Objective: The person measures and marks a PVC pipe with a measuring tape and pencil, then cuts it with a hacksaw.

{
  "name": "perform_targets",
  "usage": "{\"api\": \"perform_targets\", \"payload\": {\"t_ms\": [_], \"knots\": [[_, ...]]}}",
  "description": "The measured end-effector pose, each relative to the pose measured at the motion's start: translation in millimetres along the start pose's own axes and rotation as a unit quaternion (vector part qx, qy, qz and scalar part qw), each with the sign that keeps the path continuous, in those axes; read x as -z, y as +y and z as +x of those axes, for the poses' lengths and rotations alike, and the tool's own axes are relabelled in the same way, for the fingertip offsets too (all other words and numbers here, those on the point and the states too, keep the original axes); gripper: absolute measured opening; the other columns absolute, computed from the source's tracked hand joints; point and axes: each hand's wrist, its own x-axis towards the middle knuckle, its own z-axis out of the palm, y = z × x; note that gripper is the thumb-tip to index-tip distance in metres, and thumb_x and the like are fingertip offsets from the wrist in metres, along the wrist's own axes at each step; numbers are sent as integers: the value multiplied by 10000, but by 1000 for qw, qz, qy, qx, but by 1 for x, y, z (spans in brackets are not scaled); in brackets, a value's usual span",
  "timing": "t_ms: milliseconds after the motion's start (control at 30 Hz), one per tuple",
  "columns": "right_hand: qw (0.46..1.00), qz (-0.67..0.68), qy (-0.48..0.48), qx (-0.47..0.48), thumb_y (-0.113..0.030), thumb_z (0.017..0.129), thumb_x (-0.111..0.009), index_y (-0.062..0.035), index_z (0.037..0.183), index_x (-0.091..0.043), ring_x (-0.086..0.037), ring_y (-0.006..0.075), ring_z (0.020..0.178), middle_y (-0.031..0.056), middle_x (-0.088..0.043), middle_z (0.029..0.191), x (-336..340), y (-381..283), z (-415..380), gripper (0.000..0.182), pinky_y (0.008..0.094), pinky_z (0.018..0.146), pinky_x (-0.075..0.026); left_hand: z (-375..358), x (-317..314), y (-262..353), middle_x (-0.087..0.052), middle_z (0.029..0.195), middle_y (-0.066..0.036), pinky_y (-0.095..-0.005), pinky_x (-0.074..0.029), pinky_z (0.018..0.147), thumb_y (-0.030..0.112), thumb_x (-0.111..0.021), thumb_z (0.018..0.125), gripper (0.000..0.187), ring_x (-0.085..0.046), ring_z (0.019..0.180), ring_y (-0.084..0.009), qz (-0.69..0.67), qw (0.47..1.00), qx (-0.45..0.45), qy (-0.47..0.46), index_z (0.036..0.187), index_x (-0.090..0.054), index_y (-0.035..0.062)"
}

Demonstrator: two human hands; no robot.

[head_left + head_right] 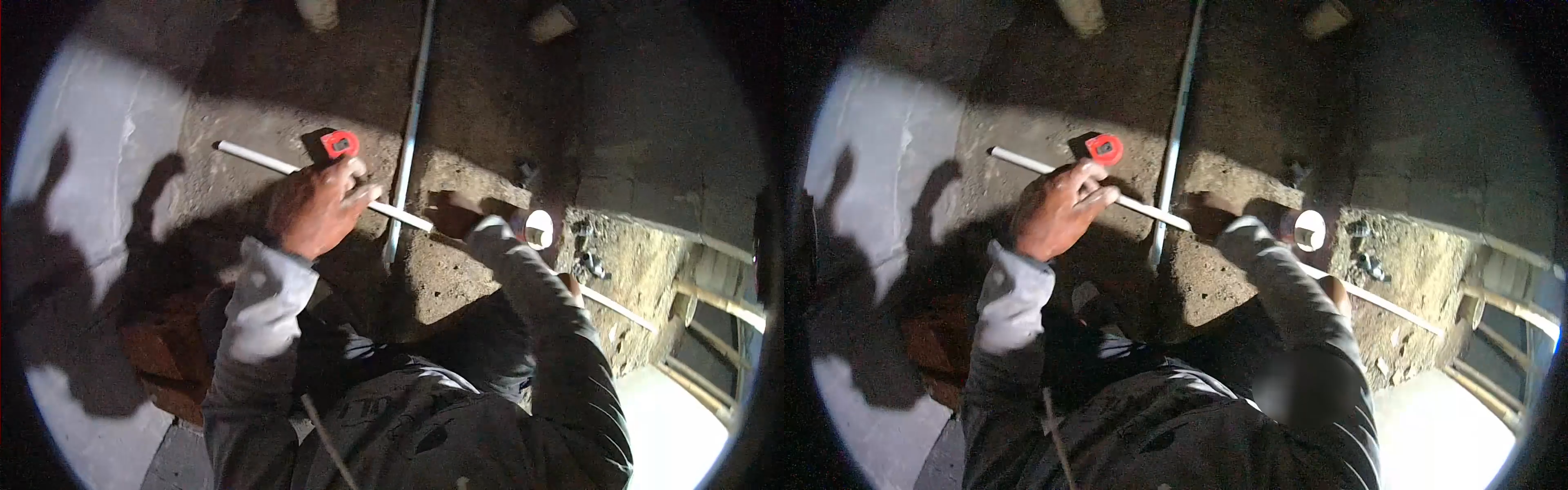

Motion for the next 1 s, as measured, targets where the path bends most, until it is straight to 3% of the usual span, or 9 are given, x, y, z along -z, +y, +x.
{"api": "perform_targets", "payload": {"t_ms": [133, 200, 300, 433, 467, 600, 800, 867, 1000], "knots": [[993, 57, 57, -81, -209, 850, -487, -72, 1114, -560, -582, 328, 970, 178, -609, 1014, -34, -62, 12, 306, 446, 776, -468, -25, 9, 21, -618, 824, -165, -370, -478, 669, 300, -630, 843, 312, -613, 736, -285, 64, 997, 6, -33, 1001, -553, 42], [973, -137, 180, -52, -204, 868, -433, -89, 1170, -546, -508, 322, 1104, 149, -587, 1115, -140, -28, 68, 343, 454, 864, -413, -38, 4, 36, -646, 863, -171, -422, -495, 681, 333, -637, 828, 353, -633, 794, -348, 60, 998, -24, -7, 1022, -556, 49], [982, -94, 163, -8, -327, 872, -444, -113, 1232, -537, -394, 338, 1221, 137, -545, 1215, -123, -34, 50, 429, 552, 994, -267, -55, -7, 62, -626, 921, -171, -386, -485, 739, 270, -640, 834, 338, -616, 830, -308, 13, 1000, -11, -24, 1048, -556, 22], [976, 192, 102, -4, -264, 764, -554, -101, 1202, -524, -604, 385, 719, 199, -605, 797, -49, -53, -5, 468, 431, 676, -511, -65, -27, 79, -611, 947, -164, -359, -463, 792, 234, -638, 835, 335, -592, 859, -270, 10, 1000, -14, -18, 1061, -564, -2], [982, 186, 38, -7, -274, 741, -595, -72, 1060, -601, -629, 369, 762, 207, -627, 795, -43, -53, 3, 377, 458, 677, -515, -63, -32, 84, -611, 957, -164, -357, -461, 803, 228, -640, 834, 334, -590, 873, -266, 7, 1000, -14, -2, 1063, -567, -3], [958, 223, 161, 84, -301, 734, -603, -41, 837, -646, -634, 384, 795, 209, -644, 797, 12, -74, -33, 283, 469, 713, -520, -48, -55, 83, -624, 889, -136, -326, -457, 777, 317, -605, 875, 368, -583, 825, -209, -10, 996, 69, 55, 1052, -580, -5], [926, 247, 264, 111, -237, 735, -601, -9, 981, -554, -622, 402, 731, 235, -618, 722, 79, -86, -64, 340, 500, 655, -494, 7, -88, 41, -583, 849, -48, -296, -434, 663, 527, -534, 876, 573, -522, 739, -146, -223, 939, 160, 210, 1041, -582, -20], [920, 239, 280, 132, -206, 760, -573, 27, 1040, -530, -623, 412, 731, 236, -619, 716, 99, -77, -92, 366, 494, 653, -496, 19, -75, 50, -561, 1071, -101, -286, -373, 848, 655, -553, 791, 747, -498, 1057, -186, -303, 901, 238, 200, 1209, -492, 40], [923, 226, 291, 114, -183, 788, -569, 38, 1090, -516, -637, 391, 805, 238, -632, 802, 113, -62, -127, 378, 475, 697, -500, 39, -66, 62, -447, 1328, -202, -394, -304, 1041, 516, -507, 889, 667, -421, 1244, -302, -540, 813, 112, 186, 1338, -358, 45]]}}
